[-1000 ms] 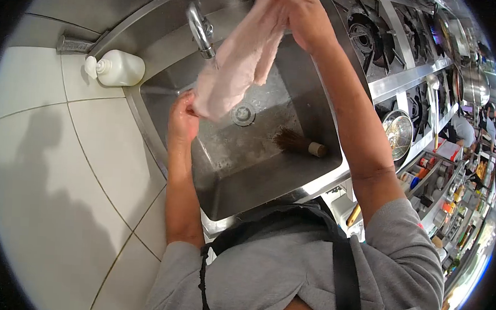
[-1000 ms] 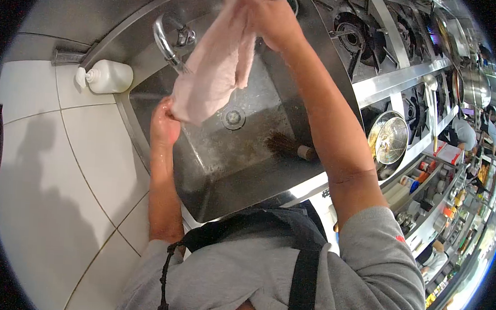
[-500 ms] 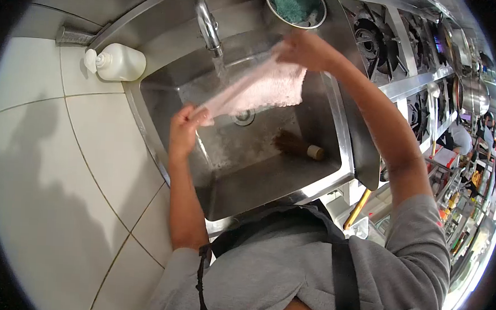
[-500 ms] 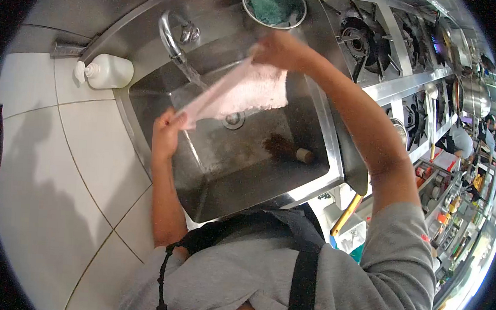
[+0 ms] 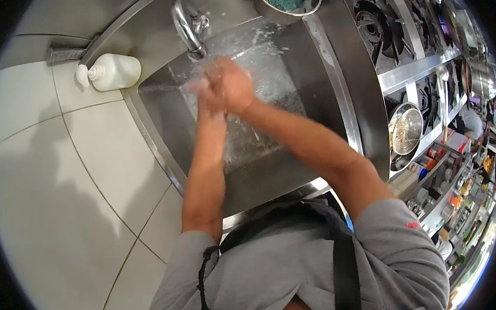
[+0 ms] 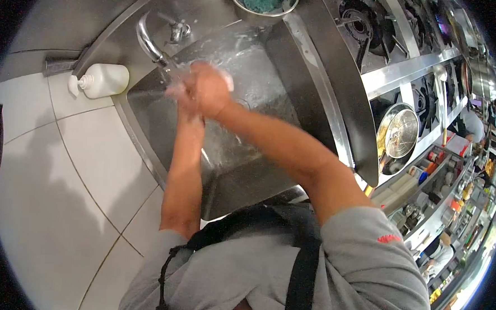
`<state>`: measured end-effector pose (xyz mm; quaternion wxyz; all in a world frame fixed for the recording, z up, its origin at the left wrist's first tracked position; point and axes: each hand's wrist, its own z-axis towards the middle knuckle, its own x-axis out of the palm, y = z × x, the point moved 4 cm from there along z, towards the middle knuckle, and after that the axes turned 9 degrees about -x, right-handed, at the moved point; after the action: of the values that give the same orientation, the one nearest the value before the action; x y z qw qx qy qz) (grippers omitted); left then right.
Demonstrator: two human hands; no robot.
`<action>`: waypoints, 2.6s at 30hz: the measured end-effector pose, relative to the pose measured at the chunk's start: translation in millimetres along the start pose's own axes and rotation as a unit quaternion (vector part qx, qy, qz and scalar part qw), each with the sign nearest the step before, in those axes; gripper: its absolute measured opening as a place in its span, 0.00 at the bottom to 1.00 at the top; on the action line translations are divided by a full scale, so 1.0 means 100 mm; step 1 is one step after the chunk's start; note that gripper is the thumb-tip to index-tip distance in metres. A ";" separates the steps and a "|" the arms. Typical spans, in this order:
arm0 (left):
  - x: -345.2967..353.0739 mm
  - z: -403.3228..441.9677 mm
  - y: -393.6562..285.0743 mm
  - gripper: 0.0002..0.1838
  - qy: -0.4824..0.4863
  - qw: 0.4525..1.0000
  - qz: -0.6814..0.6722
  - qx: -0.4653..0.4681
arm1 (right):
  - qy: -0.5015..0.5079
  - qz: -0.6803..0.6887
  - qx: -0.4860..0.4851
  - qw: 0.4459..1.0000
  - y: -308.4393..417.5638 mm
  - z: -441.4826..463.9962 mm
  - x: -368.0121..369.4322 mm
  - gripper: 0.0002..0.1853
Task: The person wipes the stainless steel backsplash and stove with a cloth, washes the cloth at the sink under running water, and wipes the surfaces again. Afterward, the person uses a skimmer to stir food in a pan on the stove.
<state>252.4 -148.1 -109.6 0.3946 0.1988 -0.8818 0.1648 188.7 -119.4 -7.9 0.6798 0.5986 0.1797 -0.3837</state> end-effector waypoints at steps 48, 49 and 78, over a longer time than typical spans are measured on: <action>-0.70 0.16 0.02 0.17 0.078 0.992 0.021 -0.097 | 0.014 -0.085 0.017 0.996 -0.29 -0.14 0.38 0.28; -0.72 0.23 0.00 0.17 0.108 0.985 -0.011 -0.136 | -0.039 -0.108 -0.085 0.990 -0.07 -0.24 0.32 0.26; -0.08 -0.65 -0.55 0.36 0.006 0.989 0.081 0.120 | 0.023 0.217 0.068 0.974 -0.86 0.35 -0.92 0.16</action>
<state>324.6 -165.0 -67.7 0.3584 0.1719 -0.8664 0.3023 58.9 -123.8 6.5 0.7004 0.6767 0.0347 -0.2244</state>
